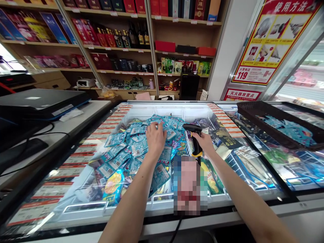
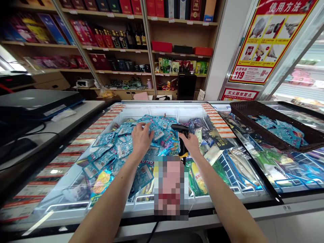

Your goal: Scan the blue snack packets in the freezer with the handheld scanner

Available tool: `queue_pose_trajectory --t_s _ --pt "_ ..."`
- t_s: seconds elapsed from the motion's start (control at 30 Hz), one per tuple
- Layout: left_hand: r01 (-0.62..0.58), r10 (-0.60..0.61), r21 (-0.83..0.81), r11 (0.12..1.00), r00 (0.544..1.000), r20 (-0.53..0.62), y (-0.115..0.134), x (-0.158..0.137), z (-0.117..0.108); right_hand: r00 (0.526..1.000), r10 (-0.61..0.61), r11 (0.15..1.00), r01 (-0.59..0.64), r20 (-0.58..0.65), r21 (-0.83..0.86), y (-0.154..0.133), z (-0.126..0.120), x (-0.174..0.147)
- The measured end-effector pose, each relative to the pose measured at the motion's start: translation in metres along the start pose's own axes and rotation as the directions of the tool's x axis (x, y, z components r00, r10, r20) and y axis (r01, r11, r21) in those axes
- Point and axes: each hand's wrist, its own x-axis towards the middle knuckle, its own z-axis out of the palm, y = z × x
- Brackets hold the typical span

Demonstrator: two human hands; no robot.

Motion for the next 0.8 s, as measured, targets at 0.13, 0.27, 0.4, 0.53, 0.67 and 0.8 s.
queue_pose_trajectory --t_s 0.13,0.27,0.4,0.53,0.67,0.8 --pt "-0.053 0.052 -0.031 0.998 0.999 -0.013 0.006 -0.001 -0.002 0.973 -0.008 0.963 -0.054 -0.229 -0.264 -0.001 0.001 0.005" --pt "-0.077 0.079 -0.099 0.992 0.997 0.016 0.006 0.0 -0.001 0.969 -0.004 0.896 -0.107 -0.248 -0.431 -0.014 0.007 0.003" --pt "-0.025 0.051 -0.243 0.97 0.994 0.099 0.003 0.001 -0.003 0.944 0.046 0.764 -0.245 -0.328 -0.598 -0.021 0.01 -0.001" --pt "0.037 0.02 -0.356 0.934 0.988 0.156 0.003 0.0 -0.006 0.926 0.099 0.761 -0.306 -0.364 -0.572 -0.017 -0.001 -0.004" --pt "0.013 0.05 -0.499 0.867 0.993 0.112 0.01 0.0 -0.01 0.935 -0.119 0.833 -0.089 -0.335 -0.546 -0.025 -0.013 -0.014" --pt "-0.068 0.115 -0.633 0.771 0.993 0.034 0.022 0.0 -0.019 0.882 -0.461 0.868 0.427 -0.096 -0.253 -0.053 -0.006 -0.032"
